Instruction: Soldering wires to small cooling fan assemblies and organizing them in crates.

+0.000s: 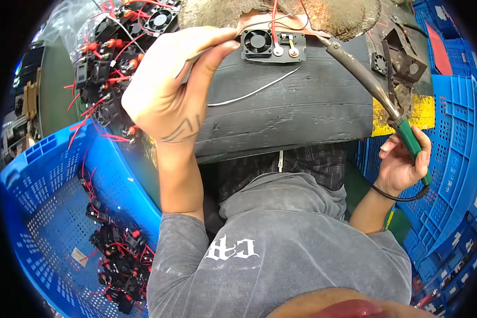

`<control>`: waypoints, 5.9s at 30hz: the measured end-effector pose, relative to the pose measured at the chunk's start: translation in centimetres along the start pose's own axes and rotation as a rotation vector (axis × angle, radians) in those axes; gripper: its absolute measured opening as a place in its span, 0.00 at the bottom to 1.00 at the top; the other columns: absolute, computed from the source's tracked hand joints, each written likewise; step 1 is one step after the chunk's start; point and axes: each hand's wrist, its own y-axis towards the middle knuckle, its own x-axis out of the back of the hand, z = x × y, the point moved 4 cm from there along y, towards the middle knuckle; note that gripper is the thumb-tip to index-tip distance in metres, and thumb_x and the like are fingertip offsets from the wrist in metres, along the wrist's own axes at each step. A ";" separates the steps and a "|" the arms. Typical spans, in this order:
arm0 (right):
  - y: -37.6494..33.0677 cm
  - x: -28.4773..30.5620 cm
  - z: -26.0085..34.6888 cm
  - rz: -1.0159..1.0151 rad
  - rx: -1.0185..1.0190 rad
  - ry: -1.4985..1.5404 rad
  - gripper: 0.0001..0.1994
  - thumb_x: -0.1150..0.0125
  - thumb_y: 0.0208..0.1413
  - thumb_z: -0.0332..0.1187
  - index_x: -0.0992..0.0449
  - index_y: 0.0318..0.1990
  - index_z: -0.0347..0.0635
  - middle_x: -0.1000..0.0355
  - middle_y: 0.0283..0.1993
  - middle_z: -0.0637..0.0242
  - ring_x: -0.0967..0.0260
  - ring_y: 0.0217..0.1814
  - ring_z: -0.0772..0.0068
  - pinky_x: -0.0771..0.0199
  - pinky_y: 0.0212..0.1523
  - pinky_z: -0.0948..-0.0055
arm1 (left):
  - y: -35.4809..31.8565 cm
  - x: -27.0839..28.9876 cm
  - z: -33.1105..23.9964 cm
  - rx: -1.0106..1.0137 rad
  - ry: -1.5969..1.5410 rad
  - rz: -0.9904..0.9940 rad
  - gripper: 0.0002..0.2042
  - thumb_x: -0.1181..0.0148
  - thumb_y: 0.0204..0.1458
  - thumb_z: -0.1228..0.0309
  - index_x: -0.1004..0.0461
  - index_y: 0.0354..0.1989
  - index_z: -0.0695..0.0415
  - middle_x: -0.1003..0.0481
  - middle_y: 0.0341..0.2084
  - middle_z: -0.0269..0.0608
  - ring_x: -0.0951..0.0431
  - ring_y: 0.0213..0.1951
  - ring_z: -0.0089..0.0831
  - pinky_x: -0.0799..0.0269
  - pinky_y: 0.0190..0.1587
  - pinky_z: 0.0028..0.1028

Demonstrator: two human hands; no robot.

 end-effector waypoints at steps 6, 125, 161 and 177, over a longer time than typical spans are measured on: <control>1.4 -0.9 0.1 0.061 -0.023 -0.066 0.28 0.48 0.60 0.53 0.28 0.55 0.35 0.24 0.35 0.47 0.26 0.23 0.60 0.26 0.18 0.73 | -0.8 0.6 0.8 0.125 -0.016 -0.009 0.09 0.30 0.41 0.85 0.18 0.33 0.67 0.18 0.29 0.44 0.19 0.32 0.34 0.25 0.38 0.26; 5.4 -3.0 -0.7 0.217 -0.074 -0.138 0.28 0.54 0.63 0.51 0.28 0.53 0.32 0.25 0.31 0.47 0.27 0.22 0.62 0.27 0.17 0.74 | -1.4 -1.7 1.2 -0.071 0.041 0.041 0.11 0.29 0.42 0.84 0.20 0.35 0.68 0.19 0.29 0.46 0.19 0.33 0.37 0.24 0.38 0.28; 7.0 -3.2 -0.8 0.269 -0.117 -0.113 0.28 0.56 0.63 0.50 0.28 0.53 0.30 0.26 0.31 0.50 0.27 0.21 0.62 0.29 0.17 0.76 | -1.4 -1.4 1.0 -0.104 0.007 0.073 0.11 0.31 0.43 0.86 0.22 0.37 0.70 0.19 0.30 0.48 0.19 0.33 0.40 0.24 0.39 0.30; 7.1 -2.7 -0.8 0.245 -0.103 -0.136 0.28 0.56 0.63 0.50 0.28 0.54 0.30 0.26 0.30 0.51 0.28 0.21 0.63 0.30 0.18 0.76 | -1.5 -1.5 1.1 -0.068 0.007 0.078 0.10 0.33 0.47 0.86 0.22 0.38 0.70 0.19 0.31 0.50 0.19 0.33 0.37 0.25 0.37 0.27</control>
